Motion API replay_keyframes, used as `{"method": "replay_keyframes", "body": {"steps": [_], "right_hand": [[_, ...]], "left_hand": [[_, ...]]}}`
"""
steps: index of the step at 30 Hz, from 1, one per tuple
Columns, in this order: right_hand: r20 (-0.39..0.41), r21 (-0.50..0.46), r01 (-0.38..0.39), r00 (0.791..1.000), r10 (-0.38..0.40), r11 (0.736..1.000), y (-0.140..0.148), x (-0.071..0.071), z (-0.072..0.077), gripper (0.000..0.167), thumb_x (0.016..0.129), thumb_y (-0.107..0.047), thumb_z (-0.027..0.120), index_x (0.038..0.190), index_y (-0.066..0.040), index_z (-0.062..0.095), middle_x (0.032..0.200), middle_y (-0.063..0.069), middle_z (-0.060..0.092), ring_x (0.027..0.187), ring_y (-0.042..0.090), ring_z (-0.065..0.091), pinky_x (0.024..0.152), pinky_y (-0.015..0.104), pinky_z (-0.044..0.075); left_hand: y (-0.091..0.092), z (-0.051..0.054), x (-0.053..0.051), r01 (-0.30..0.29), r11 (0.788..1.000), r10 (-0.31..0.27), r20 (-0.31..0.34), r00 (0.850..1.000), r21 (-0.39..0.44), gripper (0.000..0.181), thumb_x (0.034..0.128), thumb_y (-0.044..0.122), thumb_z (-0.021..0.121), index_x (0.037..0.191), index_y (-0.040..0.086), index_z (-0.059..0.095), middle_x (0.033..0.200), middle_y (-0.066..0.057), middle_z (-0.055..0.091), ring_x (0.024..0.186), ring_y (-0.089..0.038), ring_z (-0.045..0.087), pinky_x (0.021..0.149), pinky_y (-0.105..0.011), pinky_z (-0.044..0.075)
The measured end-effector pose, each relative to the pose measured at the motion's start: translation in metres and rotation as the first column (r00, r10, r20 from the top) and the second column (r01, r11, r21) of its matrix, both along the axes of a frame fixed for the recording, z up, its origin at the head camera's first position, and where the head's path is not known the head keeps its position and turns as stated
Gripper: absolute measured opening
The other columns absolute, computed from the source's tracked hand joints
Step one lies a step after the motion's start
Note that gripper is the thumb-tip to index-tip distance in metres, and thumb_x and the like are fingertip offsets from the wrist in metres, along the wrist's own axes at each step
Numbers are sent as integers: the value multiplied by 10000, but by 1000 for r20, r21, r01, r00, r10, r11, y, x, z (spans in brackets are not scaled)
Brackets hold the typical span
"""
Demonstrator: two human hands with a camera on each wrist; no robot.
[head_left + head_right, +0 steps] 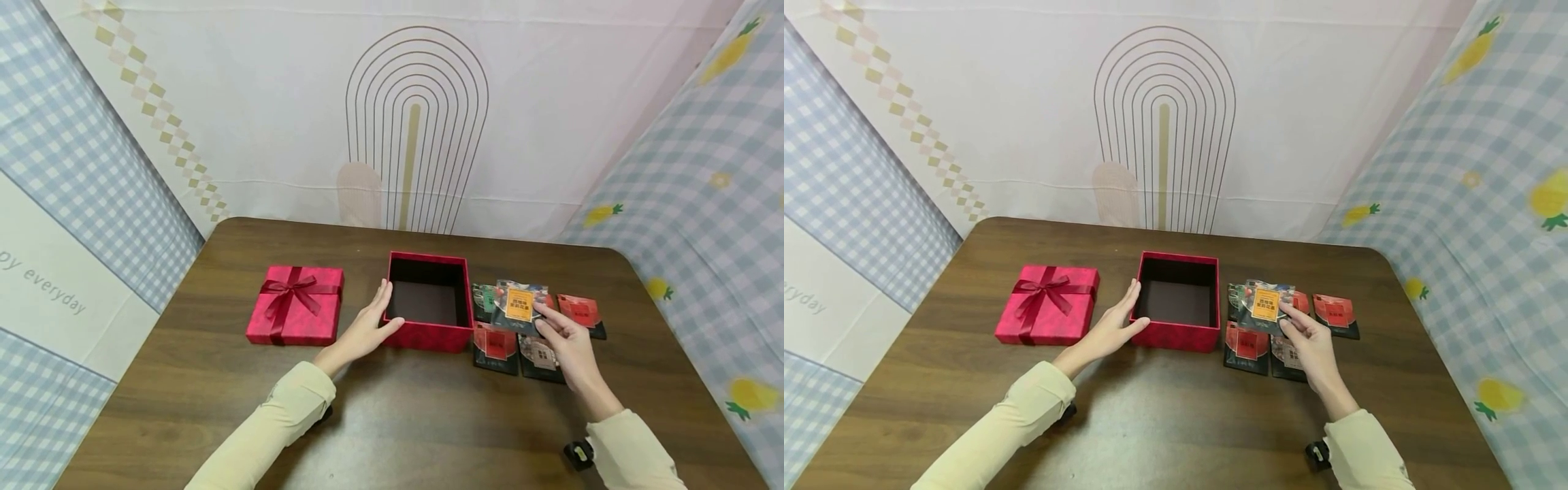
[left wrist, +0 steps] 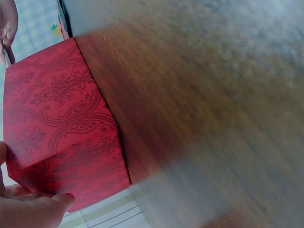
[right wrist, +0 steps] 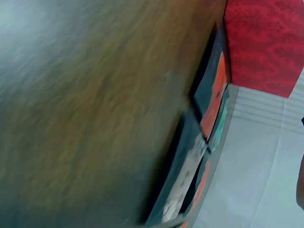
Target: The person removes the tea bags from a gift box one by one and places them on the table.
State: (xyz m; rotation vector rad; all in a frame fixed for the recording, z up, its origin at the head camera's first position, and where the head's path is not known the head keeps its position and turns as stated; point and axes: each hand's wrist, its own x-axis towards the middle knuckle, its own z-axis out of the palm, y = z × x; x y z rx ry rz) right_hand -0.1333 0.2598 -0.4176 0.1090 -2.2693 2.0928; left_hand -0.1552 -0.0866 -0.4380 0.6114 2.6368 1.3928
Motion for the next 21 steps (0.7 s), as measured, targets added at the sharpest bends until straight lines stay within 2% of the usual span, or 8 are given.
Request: {"method": "replay_keyframes", "body": {"steps": [8, 16, 21], "right_hand": [[-25, -55, 15, 1000, -16, 998, 21, 5, -9, 338, 885, -34, 565, 1213, -104, 607, 950, -148, 664, 827, -23, 614, 653, 143, 500], [-24, 3, 5, 1000, -5, 1000, 52, -1, -39, 379, 885, -119, 592, 1263, -96, 564, 1020, -155, 655, 871, -18, 611, 670, 184, 515], [-22, -25, -13, 1000, 12, 1000, 59, 4, -38, 363, 888, -99, 582, 1251, -92, 575, 1020, -135, 662, 842, 1, 620, 654, 194, 519]], "left_hand": [[0, 1, 0, 1, 1000, -1, -4, 1000, -8, 721, 918, 221, 539, 1447, -7, 105, 1516, -166, 27, 1387, -277, 85, 1094, -438, 171], [-1, 0, 0, -2, 1000, 2, 8, 1000, -16, 724, 920, 234, 537, 1451, 5, 100, 1518, -153, 24, 1388, -285, 85, 1096, -431, 170], [0, 1, 0, 0, 1000, 0, 7, 1000, -16, 730, 920, 242, 537, 1454, 13, 95, 1519, -157, 19, 1388, -279, 78, 1094, -436, 176]]}}
